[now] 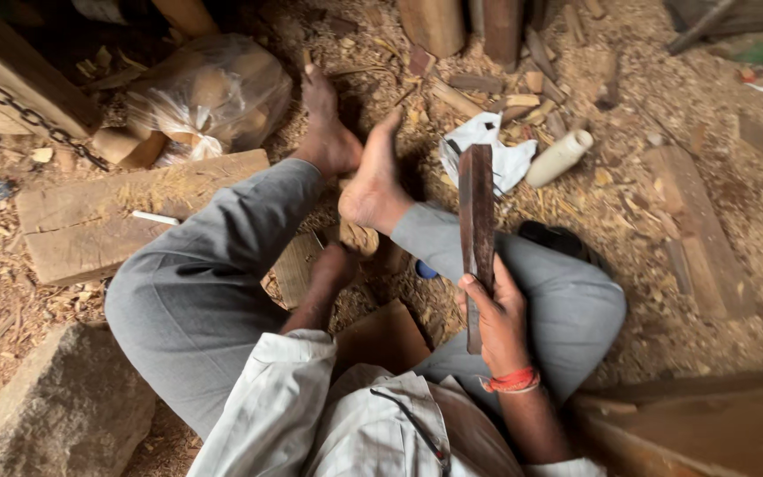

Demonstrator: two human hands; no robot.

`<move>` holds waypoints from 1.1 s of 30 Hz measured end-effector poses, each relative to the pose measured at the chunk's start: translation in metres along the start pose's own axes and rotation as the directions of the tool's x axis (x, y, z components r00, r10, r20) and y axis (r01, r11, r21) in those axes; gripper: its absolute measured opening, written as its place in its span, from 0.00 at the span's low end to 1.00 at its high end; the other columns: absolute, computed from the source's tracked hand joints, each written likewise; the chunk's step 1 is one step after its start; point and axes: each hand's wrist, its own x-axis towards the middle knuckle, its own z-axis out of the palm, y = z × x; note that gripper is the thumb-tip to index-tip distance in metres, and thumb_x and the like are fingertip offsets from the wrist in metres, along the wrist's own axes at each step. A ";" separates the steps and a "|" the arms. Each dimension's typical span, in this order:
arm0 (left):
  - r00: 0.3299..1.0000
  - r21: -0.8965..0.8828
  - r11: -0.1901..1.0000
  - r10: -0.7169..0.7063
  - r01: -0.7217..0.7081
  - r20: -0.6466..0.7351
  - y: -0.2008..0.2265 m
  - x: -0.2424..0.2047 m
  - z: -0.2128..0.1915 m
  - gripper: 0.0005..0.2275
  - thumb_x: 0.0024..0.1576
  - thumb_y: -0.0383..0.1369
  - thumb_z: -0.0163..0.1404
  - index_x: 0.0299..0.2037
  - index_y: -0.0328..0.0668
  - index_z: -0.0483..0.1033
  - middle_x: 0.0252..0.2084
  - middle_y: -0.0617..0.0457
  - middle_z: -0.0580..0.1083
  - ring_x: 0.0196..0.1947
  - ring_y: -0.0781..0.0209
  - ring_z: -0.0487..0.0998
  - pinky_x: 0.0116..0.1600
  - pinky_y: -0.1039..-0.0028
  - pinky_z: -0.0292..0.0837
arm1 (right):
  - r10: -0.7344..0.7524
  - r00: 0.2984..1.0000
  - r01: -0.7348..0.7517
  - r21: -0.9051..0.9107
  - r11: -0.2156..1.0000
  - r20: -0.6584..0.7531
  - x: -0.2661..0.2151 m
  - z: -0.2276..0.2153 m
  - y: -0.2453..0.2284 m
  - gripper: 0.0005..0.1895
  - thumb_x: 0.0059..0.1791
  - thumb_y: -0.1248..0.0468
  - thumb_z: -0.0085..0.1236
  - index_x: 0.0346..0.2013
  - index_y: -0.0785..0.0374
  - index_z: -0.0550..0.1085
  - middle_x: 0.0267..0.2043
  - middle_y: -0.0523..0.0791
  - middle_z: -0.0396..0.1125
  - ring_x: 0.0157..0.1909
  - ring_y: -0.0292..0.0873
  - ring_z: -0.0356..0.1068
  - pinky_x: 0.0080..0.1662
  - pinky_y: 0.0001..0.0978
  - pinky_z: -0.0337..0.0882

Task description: The person sits on the floor and carves a wooden foot-shaped object using a chisel and a wooden mallet. They repeatedly strike the chisel to shape the wood, occasionally pausing to adjust the tool or inspect the work.

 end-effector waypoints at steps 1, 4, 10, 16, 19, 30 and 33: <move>0.994 -0.096 0.995 0.032 -0.042 -0.105 0.000 0.010 0.000 0.67 0.34 0.76 0.44 0.73 0.45 0.15 0.77 0.41 0.19 0.75 0.41 0.18 0.71 0.43 0.16 | 0.008 1.000 -0.008 0.006 1.000 0.005 0.005 0.000 0.001 0.28 0.52 0.69 0.56 0.68 0.64 0.67 0.35 0.39 0.68 0.32 0.30 0.66 0.34 0.22 0.67; 0.957 -0.080 0.977 0.173 -0.196 -0.234 -0.016 0.033 -0.001 0.69 0.31 0.80 0.42 0.73 0.41 0.20 0.79 0.41 0.26 0.78 0.43 0.22 0.75 0.52 0.21 | 0.067 0.998 -0.067 0.014 0.998 -0.013 0.016 -0.001 0.008 0.28 0.51 0.69 0.56 0.67 0.63 0.67 0.35 0.39 0.68 0.32 0.31 0.67 0.34 0.23 0.67; 0.919 -0.012 0.927 0.371 -0.376 -0.129 -0.047 0.044 -0.011 0.73 0.33 0.76 0.56 0.71 0.36 0.15 0.77 0.39 0.20 0.76 0.39 0.19 0.76 0.49 0.26 | 0.113 0.990 -0.121 -0.102 0.987 -0.079 0.048 -0.020 -0.011 0.27 0.50 0.68 0.57 0.66 0.62 0.69 0.38 0.40 0.70 0.32 0.33 0.67 0.34 0.25 0.68; 0.653 0.606 0.431 0.730 -0.669 0.201 -0.062 0.025 -0.027 0.77 0.40 0.63 0.72 0.72 0.25 0.11 0.78 0.28 0.18 0.79 0.29 0.17 0.83 0.50 0.22 | -0.185 0.972 0.203 -0.906 0.372 0.142 0.165 -0.096 -0.038 0.32 0.51 0.55 0.63 0.69 0.57 0.67 0.50 0.52 0.74 0.46 0.51 0.76 0.44 0.42 0.72; 0.767 0.308 0.742 0.639 -0.596 -0.055 -0.051 0.039 -0.021 0.74 0.38 0.66 0.67 0.72 0.30 0.15 0.77 0.33 0.19 0.77 0.31 0.18 0.78 0.43 0.25 | -0.125 0.990 0.083 -0.989 0.119 0.068 0.239 -0.121 0.003 0.38 0.48 0.48 0.64 0.70 0.56 0.66 0.54 0.58 0.72 0.53 0.61 0.73 0.52 0.50 0.71; 0.724 0.619 0.573 0.690 -0.537 -0.011 -0.062 0.046 -0.021 0.66 0.53 0.46 0.74 0.69 0.18 0.16 0.76 0.27 0.29 0.78 0.31 0.26 0.78 0.39 0.18 | 0.093 0.996 0.007 -0.999 -0.053 0.002 0.331 -0.169 0.136 0.42 0.44 0.54 0.69 0.69 0.54 0.62 0.61 0.57 0.66 0.59 0.64 0.67 0.56 0.56 0.67; 0.541 0.668 0.384 0.841 -0.637 0.032 -0.055 0.032 -0.019 0.59 0.58 0.40 0.71 0.74 0.30 0.19 0.78 0.32 0.32 0.80 0.39 0.31 0.84 0.57 0.29 | 0.116 0.993 -0.013 -1.000 -0.011 -0.015 0.324 -0.166 0.138 0.41 0.45 0.54 0.68 0.70 0.55 0.63 0.60 0.58 0.68 0.60 0.63 0.67 0.58 0.54 0.67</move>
